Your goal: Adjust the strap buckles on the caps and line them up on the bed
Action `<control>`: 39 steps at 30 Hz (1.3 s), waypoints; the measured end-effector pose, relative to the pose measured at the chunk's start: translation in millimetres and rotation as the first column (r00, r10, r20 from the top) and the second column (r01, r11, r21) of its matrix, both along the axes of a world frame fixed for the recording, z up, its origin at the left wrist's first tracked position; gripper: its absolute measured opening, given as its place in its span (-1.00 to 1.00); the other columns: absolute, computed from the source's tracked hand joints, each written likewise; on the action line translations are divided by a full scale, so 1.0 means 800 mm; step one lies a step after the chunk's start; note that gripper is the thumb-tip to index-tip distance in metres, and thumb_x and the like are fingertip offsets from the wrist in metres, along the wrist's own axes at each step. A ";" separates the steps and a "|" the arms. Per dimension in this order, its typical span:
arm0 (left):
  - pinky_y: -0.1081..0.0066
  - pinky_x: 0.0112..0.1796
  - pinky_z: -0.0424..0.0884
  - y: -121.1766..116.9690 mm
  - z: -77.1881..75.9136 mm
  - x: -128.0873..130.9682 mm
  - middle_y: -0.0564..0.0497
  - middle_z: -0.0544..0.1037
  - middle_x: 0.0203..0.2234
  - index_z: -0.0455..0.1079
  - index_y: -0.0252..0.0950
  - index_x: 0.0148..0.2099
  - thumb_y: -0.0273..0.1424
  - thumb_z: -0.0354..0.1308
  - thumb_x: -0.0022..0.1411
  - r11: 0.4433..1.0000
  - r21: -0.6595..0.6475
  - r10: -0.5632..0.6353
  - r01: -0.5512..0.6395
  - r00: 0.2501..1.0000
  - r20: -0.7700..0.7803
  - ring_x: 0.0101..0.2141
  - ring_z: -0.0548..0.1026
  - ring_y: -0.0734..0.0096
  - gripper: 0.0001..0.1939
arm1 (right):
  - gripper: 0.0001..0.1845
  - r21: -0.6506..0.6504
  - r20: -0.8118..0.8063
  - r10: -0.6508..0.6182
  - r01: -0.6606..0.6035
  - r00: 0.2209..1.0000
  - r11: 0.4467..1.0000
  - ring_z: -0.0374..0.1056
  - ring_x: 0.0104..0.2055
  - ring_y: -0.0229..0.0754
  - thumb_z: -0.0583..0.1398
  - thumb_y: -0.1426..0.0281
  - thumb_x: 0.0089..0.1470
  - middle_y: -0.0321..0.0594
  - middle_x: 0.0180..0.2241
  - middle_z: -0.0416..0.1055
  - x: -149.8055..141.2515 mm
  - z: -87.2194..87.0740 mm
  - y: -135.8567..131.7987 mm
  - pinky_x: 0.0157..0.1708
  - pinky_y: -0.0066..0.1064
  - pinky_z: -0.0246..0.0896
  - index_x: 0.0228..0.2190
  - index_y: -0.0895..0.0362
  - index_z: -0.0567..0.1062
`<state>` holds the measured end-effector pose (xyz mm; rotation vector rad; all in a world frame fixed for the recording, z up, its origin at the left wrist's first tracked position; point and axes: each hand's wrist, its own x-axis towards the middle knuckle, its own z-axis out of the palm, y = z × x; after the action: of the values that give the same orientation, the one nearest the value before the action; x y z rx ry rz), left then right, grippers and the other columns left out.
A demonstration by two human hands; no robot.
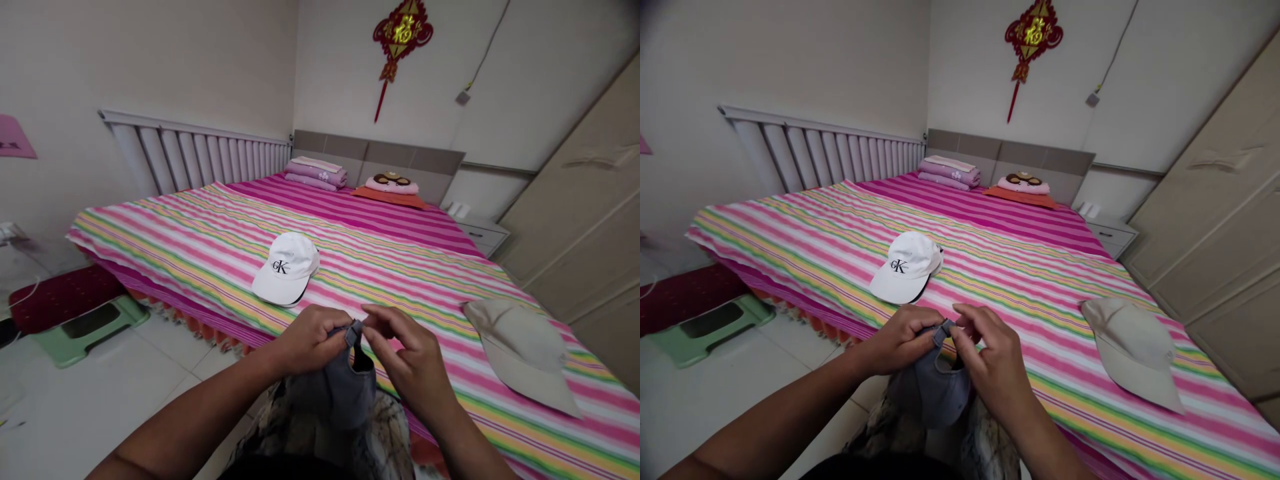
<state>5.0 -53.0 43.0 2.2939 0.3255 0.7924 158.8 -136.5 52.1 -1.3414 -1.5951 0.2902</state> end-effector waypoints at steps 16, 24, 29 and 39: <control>0.59 -0.50 0.11 0.004 -0.004 -0.004 0.11 0.32 -0.61 0.34 -0.39 -0.44 -0.36 -0.03 0.16 0.940 -0.326 -0.114 0.103 0.993 -0.016 -0.53 0.23 0.57 -0.77 | -0.80 0.099 0.406 0.011 -0.056 0.914 0.994 0.31 -0.46 -0.23 0.07 0.43 0.08 -0.21 -0.48 0.42 -0.001 -0.007 -0.006 -0.48 -0.42 0.14 -0.24 0.09 0.45; 0.56 -0.48 0.16 -0.003 -0.004 -0.002 0.06 0.38 -0.57 0.37 -0.41 -0.40 -0.26 0.05 0.10 0.774 -0.599 -0.198 0.208 0.977 0.084 -0.52 0.28 0.55 -0.73 | -0.86 -0.022 -0.283 0.017 -0.024 0.959 0.999 0.09 -0.66 -0.30 0.10 0.36 0.00 -0.37 -0.69 0.20 -0.011 -0.006 -0.006 -0.62 -0.44 0.01 -0.56 0.09 0.34; 0.54 -0.52 0.16 -0.003 -0.010 0.001 0.06 0.39 -0.63 0.36 -0.39 -0.44 -0.23 0.18 -0.04 0.575 -0.775 -0.161 0.262 0.965 0.206 -0.58 0.30 0.57 -0.73 | -0.82 -0.057 -0.737 0.070 -0.164 0.672 0.985 0.02 -0.66 -0.39 0.13 0.28 -0.01 -0.40 -0.59 0.16 -0.002 -0.004 0.001 -0.63 -0.50 -0.01 -0.53 0.10 0.31; 0.57 -0.62 0.11 0.010 -0.015 -0.011 0.03 0.38 -0.68 0.38 -0.43 -0.48 -0.23 0.21 -0.06 0.569 -0.775 0.043 0.275 0.931 0.362 -0.67 0.26 0.60 -0.70 | -0.68 -0.266 -0.553 0.045 -0.227 0.832 0.937 -0.10 -0.66 -0.39 0.23 0.19 -0.13 -0.45 -0.70 0.05 0.019 -0.017 0.011 -0.66 -0.51 -0.18 -0.64 0.15 0.32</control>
<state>-3.4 -45.2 31.4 1.2380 0.2869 0.7383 173.8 -127.6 38.8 -1.2324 -1.1877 0.9712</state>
